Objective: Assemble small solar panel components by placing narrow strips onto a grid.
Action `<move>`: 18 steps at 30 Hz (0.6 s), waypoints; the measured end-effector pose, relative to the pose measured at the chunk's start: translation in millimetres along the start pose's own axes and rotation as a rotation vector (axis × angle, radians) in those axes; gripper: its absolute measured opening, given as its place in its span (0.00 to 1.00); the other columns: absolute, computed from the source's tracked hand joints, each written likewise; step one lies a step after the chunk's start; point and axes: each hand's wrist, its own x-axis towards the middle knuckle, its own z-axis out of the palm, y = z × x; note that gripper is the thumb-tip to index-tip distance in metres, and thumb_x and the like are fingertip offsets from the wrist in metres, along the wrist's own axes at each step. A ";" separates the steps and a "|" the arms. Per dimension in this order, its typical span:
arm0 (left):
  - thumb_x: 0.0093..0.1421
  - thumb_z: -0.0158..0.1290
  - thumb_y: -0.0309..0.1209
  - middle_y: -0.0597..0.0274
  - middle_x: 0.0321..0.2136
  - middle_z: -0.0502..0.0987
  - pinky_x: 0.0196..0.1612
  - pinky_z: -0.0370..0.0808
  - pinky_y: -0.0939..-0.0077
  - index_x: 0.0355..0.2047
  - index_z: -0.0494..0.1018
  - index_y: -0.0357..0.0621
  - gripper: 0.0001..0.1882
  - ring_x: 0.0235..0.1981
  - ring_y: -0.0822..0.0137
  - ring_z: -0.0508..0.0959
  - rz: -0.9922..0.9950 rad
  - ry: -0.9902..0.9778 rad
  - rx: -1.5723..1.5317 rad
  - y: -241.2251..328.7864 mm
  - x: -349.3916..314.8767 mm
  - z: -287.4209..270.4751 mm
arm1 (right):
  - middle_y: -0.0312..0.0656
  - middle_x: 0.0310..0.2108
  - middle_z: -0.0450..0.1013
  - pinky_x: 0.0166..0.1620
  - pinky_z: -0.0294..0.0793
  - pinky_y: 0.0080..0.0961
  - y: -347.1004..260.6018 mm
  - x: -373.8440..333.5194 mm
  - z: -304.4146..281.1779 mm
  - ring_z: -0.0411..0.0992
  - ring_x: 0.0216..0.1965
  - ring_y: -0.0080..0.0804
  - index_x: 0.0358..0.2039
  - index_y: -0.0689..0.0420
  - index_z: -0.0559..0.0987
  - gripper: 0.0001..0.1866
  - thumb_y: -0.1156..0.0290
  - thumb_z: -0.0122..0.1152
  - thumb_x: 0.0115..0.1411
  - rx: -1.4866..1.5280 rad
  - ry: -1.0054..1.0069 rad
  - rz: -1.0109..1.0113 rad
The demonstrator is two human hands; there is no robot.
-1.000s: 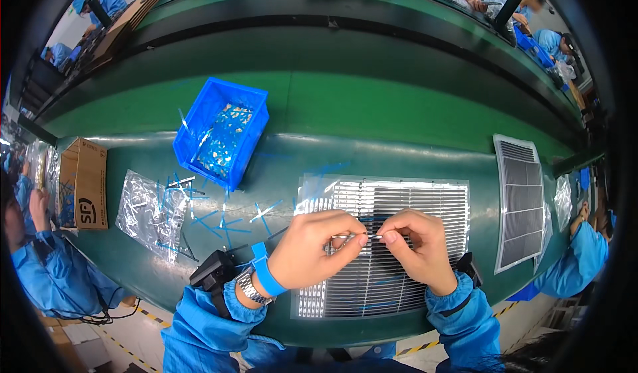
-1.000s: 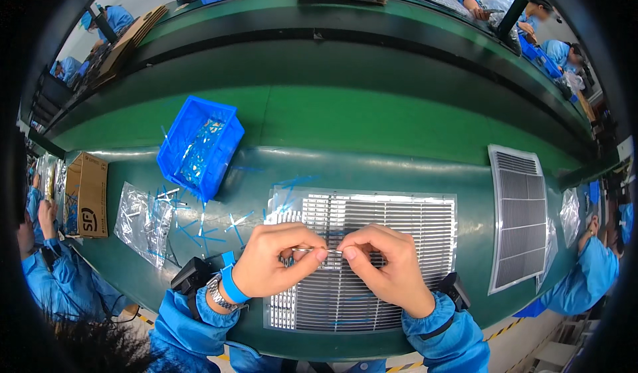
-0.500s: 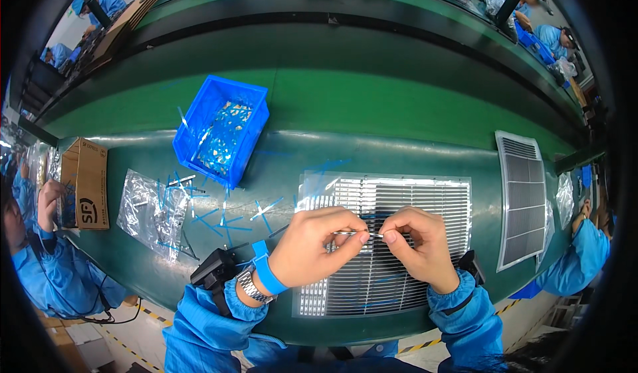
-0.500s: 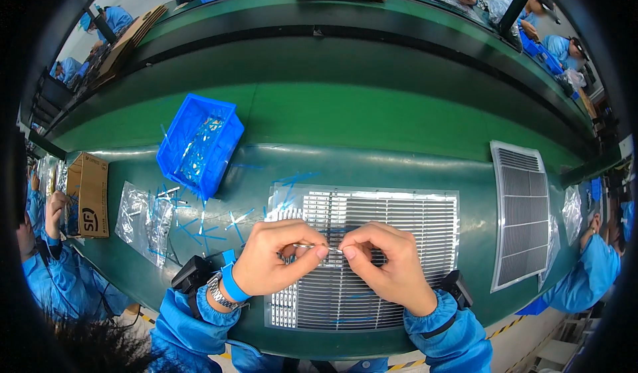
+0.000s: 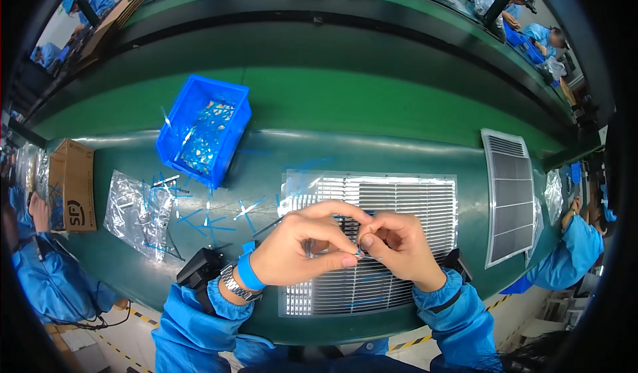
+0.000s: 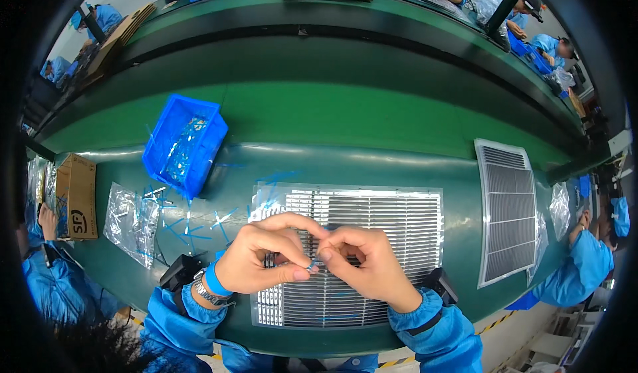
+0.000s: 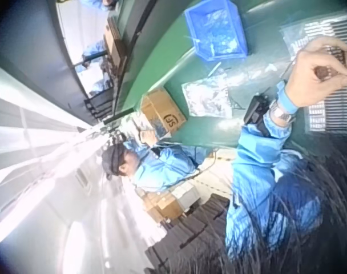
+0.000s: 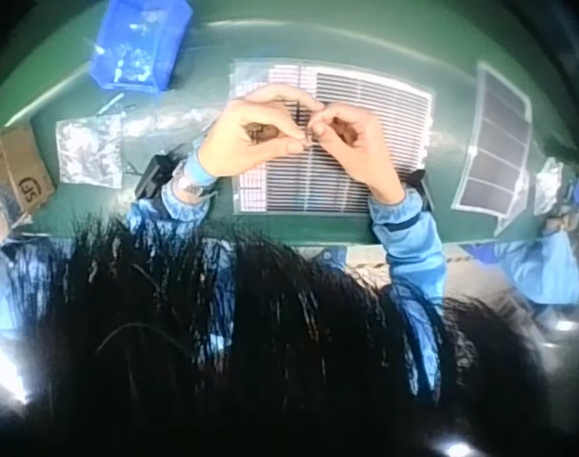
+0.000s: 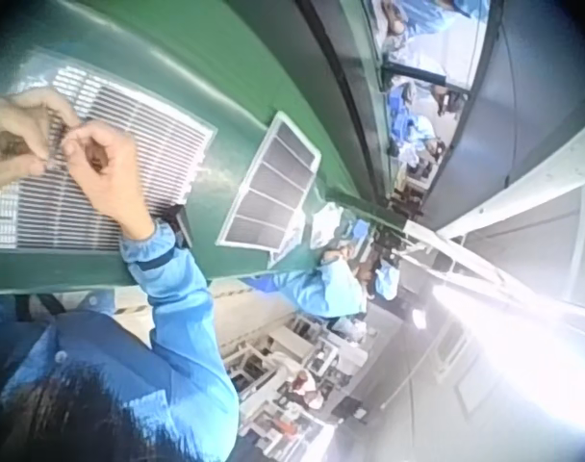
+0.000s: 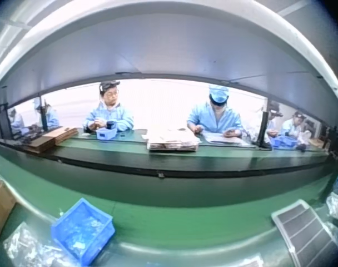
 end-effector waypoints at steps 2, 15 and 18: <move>0.61 0.65 0.23 0.61 0.40 0.82 0.31 0.74 0.83 0.37 0.84 0.41 0.04 0.30 0.79 0.76 -0.005 -0.023 -0.005 -0.2 -0.9 -1.0 | 0.39 0.34 0.80 0.36 0.76 0.17 -2.7 0.1 1.9 0.76 0.34 0.17 0.39 0.66 0.81 0.04 0.78 0.63 0.67 -0.043 -0.010 -0.009; 0.65 0.58 0.21 0.61 0.32 0.82 0.43 0.80 0.75 0.34 0.78 0.32 0.03 0.36 0.75 0.81 -0.174 0.044 -0.085 6.4 -3.7 -6.0 | 0.39 0.33 0.79 0.31 0.73 0.24 -23.4 1.6 -3.4 0.76 0.29 0.30 0.38 0.57 0.88 0.13 0.75 0.78 0.50 -0.697 0.269 -0.561; 0.64 0.58 0.21 0.61 0.31 0.82 0.42 0.80 0.76 0.33 0.78 0.33 0.03 0.35 0.75 0.81 -0.173 0.025 -0.050 6.3 -3.1 -7.1 | 0.36 0.31 0.78 0.30 0.71 0.25 -20.7 3.5 -3.4 0.75 0.28 0.30 0.37 0.54 0.89 0.14 0.75 0.80 0.46 -0.764 0.244 -0.646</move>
